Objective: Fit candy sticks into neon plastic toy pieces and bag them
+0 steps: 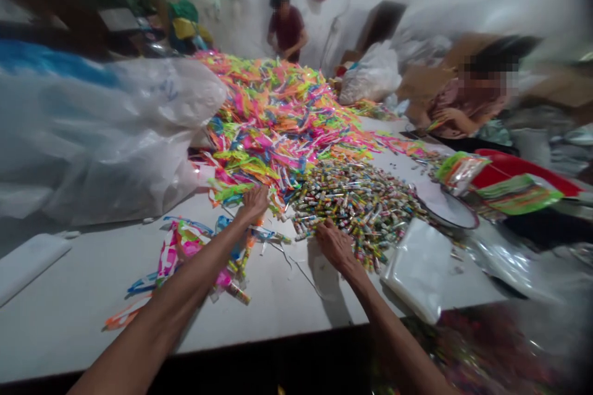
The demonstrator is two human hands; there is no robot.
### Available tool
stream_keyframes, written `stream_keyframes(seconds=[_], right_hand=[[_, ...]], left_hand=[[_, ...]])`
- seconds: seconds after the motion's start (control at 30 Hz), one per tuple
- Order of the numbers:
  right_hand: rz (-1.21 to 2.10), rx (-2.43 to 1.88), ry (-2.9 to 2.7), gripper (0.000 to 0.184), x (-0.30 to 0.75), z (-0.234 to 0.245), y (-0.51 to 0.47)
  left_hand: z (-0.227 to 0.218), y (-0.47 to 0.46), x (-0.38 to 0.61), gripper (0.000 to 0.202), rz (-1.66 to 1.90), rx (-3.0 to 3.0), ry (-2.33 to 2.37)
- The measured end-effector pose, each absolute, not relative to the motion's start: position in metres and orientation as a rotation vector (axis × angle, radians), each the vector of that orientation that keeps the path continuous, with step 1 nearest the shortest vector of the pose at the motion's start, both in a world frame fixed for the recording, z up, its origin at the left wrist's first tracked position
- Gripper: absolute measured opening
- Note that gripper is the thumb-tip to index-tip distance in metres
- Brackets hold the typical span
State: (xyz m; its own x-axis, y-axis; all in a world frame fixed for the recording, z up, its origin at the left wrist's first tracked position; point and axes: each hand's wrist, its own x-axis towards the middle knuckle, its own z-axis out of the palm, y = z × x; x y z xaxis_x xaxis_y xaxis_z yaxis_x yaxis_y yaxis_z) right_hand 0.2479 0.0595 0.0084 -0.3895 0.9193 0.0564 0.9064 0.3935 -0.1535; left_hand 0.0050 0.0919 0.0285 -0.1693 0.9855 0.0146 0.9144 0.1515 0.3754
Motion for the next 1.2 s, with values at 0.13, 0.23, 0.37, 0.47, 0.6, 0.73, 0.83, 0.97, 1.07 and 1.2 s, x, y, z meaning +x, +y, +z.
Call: stream_keyframes(seconds=[0.13,0.23,0.37,0.47,0.6,0.73,0.83,0.97,1.07,1.2], right_hand=[[0.856,-1.486,-1.831,0.012,0.247,0.015,0.054],[1.416,-1.221,-1.285,0.026,0.239,0.026,0.044],[1.712,-1.0,-0.997,0.038,0.224,0.044,0.023],[1.747,-0.984,-1.028,0.036,0.218,0.05,0.007],[1.763,-1.024,-1.069,0.037,0.218,0.048,-0.005],[1.811,-1.018,-1.019,0.036,0.217,0.048,-0.009],[1.816,-1.011,-1.036,0.035,0.215,0.048,-0.009],[1.78,-1.013,-1.037,0.03,0.214,0.045,-0.008],[1.755,-1.036,-1.06,0.03,0.214,0.042,-0.007],[1.7,-1.075,-1.163,0.032,0.214,0.044,-0.008]], left_hand=[[0.046,0.065,0.007,0.021,0.607,1.939,2.157],[0.054,0.031,0.018,0.022,0.757,1.908,1.923],[0.041,-0.022,0.045,0.034,0.753,1.446,1.234],[0.029,-0.049,0.059,0.035,0.764,1.224,1.077],[0.03,-0.063,0.062,0.029,0.827,1.127,1.055],[0.038,-0.064,0.058,0.026,0.832,1.146,1.032],[0.041,-0.064,0.058,0.023,0.817,1.139,1.028],[0.039,-0.065,0.059,0.021,0.82,1.138,1.108],[0.037,-0.066,0.058,0.02,0.823,1.153,1.123],[0.037,-0.065,0.055,0.025,0.809,1.183,1.109]])
